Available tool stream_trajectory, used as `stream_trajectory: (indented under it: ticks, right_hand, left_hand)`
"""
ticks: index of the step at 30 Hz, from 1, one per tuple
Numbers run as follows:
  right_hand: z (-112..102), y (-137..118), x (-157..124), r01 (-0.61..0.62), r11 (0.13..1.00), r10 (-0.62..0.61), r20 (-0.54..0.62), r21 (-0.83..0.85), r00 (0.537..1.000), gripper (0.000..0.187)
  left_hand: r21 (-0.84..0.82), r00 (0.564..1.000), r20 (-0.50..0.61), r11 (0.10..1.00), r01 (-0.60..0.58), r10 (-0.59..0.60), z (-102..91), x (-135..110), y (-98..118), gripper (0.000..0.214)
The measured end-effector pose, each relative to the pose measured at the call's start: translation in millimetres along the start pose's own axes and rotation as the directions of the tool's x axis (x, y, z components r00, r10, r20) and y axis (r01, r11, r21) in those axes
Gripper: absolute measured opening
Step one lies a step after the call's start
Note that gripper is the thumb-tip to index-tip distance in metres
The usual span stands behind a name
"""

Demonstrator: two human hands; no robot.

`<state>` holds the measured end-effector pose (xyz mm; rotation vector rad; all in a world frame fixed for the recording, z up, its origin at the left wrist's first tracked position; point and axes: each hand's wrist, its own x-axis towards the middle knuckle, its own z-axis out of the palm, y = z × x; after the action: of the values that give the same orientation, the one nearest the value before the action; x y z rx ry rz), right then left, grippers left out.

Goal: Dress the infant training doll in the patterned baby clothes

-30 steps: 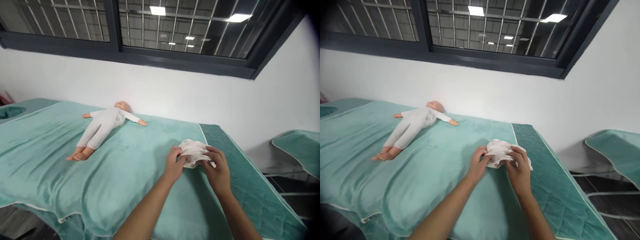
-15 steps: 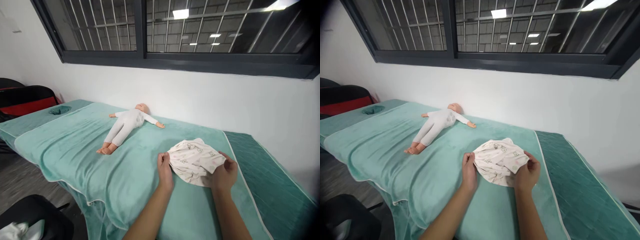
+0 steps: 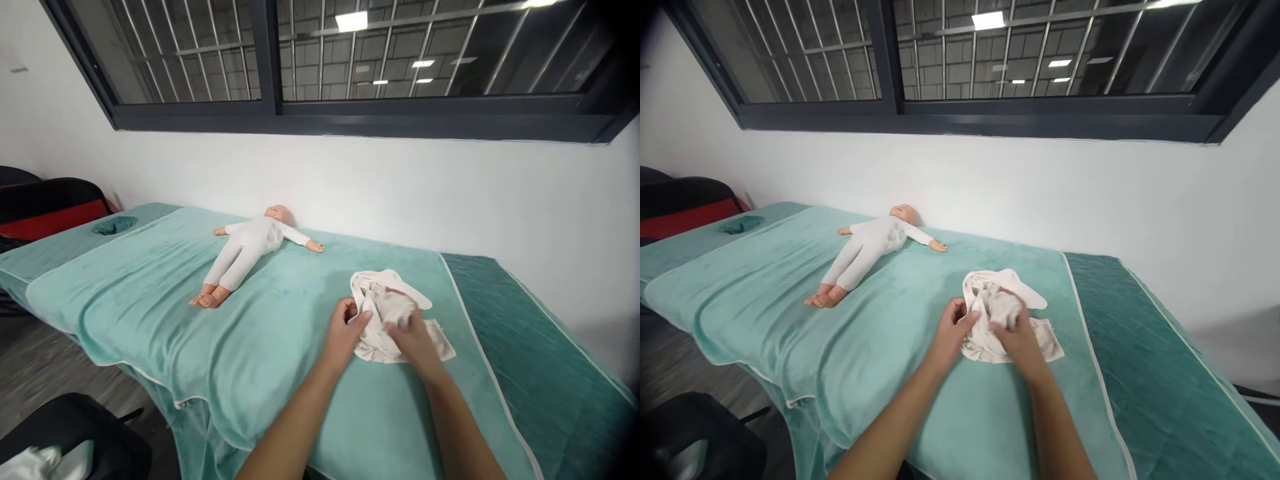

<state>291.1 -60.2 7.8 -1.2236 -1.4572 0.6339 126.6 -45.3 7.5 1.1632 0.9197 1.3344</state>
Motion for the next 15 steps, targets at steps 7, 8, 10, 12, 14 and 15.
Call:
stream_trajectory:
  ticks: [7,8,10,12,14,15]
  right_hand:
    - [22.9,-12.7,-4.8,-0.066,0.92,0.045,-0.062,-0.387,0.997,0.046]
    - [21.0,-12.1,-5.6,-0.097,0.938,0.065,-0.108,-0.332,0.992,0.043]
    - [15.8,-11.3,-7.2,-0.15,0.976,0.109,-0.241,-0.155,0.964,0.043]
    - [8.7,-11.1,-9.1,-0.191,0.979,0.2,-0.413,0.064,0.888,0.045]
    - [-3.1,-10.4,-11.6,-0.181,0.959,0.274,-0.57,0.216,0.774,0.05]
    - [-12.2,-9.3,-13.2,-0.163,0.958,0.278,-0.637,0.235,0.719,0.053]
  left_hand:
    - [0.003,0.998,-0.061,1.0,-0.003,0.003,-2.4,6.3,-14.5,0.034]
    - [0.0,0.992,-0.123,1.0,-0.009,0.009,-3.6,6.8,-14.8,0.035]
    - [-0.032,0.962,-0.273,0.999,-0.023,0.013,-5.8,8.0,-14.2,0.038]
    - [-0.072,0.925,-0.38,0.997,-0.028,-0.002,-7.4,9.4,-13.2,0.039]
    - [-0.071,0.916,-0.4,0.997,-0.014,-0.016,-7.7,10.6,-12.3,0.039]
    - [-0.051,0.922,-0.386,0.999,-0.004,-0.016,-7.3,11.0,-12.0,0.038]
